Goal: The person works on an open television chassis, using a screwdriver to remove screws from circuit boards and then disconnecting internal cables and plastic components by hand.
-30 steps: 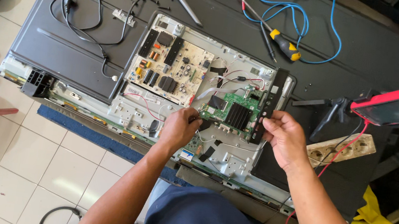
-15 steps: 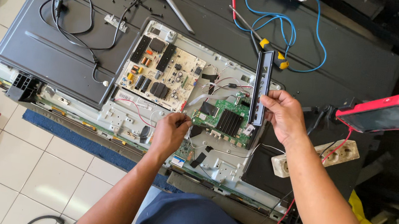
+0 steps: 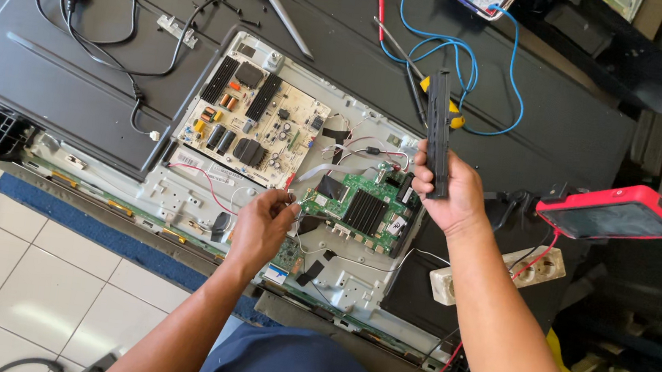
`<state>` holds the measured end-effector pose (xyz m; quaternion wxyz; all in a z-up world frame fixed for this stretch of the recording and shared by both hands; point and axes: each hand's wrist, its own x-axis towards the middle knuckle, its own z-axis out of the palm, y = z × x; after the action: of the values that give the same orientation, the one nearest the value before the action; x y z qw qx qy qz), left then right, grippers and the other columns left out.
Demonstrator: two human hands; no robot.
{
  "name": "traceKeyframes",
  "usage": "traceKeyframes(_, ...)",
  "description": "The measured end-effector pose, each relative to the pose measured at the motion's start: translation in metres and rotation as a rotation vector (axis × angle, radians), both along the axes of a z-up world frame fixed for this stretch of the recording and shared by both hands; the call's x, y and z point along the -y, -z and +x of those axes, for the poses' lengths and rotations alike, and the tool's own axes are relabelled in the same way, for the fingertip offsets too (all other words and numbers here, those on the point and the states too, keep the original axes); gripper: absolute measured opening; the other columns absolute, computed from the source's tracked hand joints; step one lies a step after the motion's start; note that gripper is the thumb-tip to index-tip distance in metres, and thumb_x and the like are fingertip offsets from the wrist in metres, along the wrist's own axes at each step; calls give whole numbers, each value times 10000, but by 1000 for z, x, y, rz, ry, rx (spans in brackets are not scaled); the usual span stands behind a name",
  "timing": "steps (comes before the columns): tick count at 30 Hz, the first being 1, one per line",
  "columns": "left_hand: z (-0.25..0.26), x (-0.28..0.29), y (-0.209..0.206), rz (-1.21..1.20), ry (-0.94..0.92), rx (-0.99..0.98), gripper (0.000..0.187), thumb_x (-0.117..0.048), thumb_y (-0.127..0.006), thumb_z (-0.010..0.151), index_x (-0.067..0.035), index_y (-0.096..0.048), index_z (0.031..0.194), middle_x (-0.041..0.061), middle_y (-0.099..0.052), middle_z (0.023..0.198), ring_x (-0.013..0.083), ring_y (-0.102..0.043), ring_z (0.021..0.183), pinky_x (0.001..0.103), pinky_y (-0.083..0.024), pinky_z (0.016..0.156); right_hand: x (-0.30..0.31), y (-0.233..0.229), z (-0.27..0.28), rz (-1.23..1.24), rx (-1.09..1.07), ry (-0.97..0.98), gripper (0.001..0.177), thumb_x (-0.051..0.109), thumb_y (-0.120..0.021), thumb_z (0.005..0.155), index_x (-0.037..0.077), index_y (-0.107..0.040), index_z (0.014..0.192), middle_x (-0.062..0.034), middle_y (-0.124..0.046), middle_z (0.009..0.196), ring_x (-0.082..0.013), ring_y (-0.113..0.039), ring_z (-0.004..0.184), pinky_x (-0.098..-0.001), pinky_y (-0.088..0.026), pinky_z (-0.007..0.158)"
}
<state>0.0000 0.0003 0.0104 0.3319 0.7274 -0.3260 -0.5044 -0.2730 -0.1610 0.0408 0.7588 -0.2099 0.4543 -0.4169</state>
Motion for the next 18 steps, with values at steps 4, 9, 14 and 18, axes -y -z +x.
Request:
traceKeyframes(4, 0, 1, -5, -26, -27, -33, 230, -168, -714, 935, -42, -752, 1124, 65, -707, 806, 163, -697, 720, 327, -531, 752, 2, 3, -1, -4, 5, -17, 274, 176, -556, 958, 3, -678, 1133, -112, -651, 853, -101, -531, 605, -168, -400, 473)
traceKeyframes(9, 0, 3, 9, -117, -54, -13, 196, -153, -725, 926, -29, -767, 1072, 113, -691, 865, 189, -704, 742, 333, -548, 735, 6, 13, -9, 4, 82, -60, 307, 193, -526, 956, 7, -672, 1152, -100, -616, 842, -95, -517, 585, -167, -396, 450)
traceKeyframes(14, 3, 3, 9, -117, -45, 32, 232, -180, -702, 955, -18, -768, 1107, 151, -702, 948, 247, -718, 809, 368, -556, 756, 10, 11, -6, -32, -2, -15, 297, 203, -545, 944, 20, -670, 1141, -99, -610, 822, -116, -537, 572, -196, -425, 451)
traceKeyframes(18, 6, 1, 8, -117, -39, 52, 248, -187, -665, 992, -15, -763, 1142, 156, -704, 1006, 264, -722, 879, 378, -566, 784, 33, 28, -21, -163, -391, 218, 178, 117, -583, 988, 77, -655, 1146, -122, -689, 862, -233, -690, 641, -314, -587, 522)
